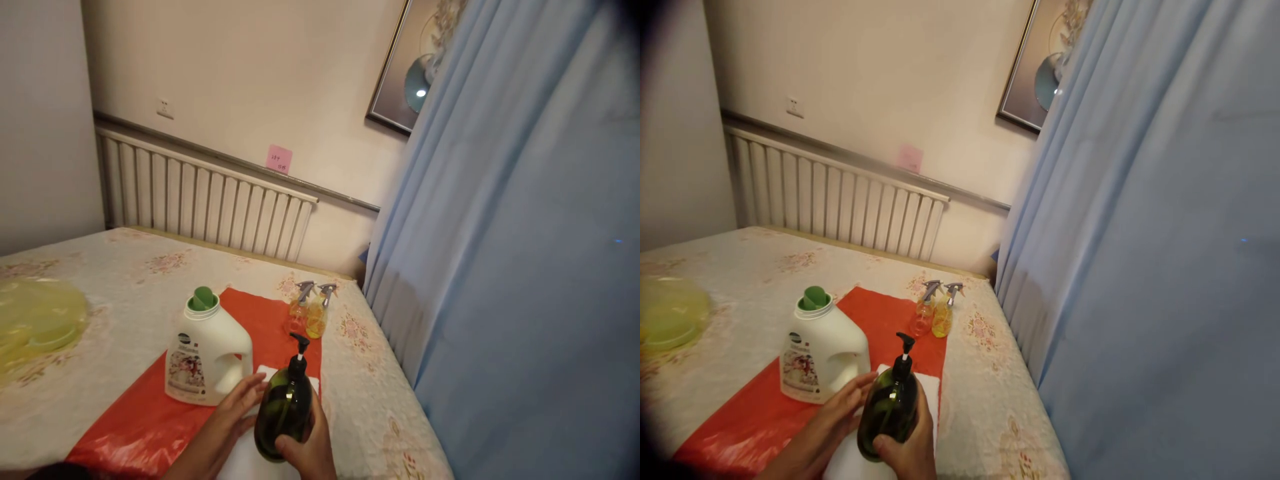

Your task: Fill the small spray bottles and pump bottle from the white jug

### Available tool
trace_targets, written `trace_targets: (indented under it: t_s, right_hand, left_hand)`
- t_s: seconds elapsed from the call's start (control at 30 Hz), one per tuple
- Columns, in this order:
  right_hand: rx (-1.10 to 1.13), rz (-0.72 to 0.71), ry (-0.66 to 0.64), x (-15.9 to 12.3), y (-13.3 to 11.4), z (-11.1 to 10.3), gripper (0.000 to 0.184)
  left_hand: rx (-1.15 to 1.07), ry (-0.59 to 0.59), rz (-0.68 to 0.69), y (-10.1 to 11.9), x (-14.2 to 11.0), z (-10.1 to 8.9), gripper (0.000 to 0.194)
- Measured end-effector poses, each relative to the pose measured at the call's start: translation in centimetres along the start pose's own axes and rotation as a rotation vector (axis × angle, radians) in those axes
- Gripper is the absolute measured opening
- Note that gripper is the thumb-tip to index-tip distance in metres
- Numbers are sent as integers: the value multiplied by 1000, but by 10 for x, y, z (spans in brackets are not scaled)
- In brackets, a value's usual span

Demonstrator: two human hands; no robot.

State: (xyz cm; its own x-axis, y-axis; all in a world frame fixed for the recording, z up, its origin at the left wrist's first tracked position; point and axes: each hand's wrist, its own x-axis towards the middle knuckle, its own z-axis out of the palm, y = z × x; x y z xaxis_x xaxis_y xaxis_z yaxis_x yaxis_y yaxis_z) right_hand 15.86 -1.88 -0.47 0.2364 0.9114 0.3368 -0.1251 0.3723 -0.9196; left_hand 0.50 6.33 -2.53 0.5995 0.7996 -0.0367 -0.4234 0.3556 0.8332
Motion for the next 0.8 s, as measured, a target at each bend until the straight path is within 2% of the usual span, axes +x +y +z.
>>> trace_targets:
  t_s: [0.07,0.17,0.23,0.37,0.47,0.57,0.67,0.8]
  right_hand:
    - [38,11,-51,-1,-4,4,81]
    - [51,39,-103,-3,-7,9,87]
    - [43,63,-137,-5,-7,12,92]
    - [18,116,-171,-9,-7,12,97]
    - [30,133,-180,-10,-3,11,105]
    - [56,133,-194,-10,1,10,106]
    - [44,144,-193,-11,2,11,101]
    - [8,148,-209,-10,-7,14,94]
  left_hand:
    - [127,41,95,13,4,2,54]
    - [318,1,185,34,6,13,59]
    - [396,-53,172,49,4,23,61]
    - [453,-248,83,72,-5,39,56]
    - [411,-297,36,80,-10,45,57]
    - [381,-269,23,79,-11,48,54]
    - [364,-184,9,75,-9,50,46]
    - [461,-74,40,70,-9,56,40]
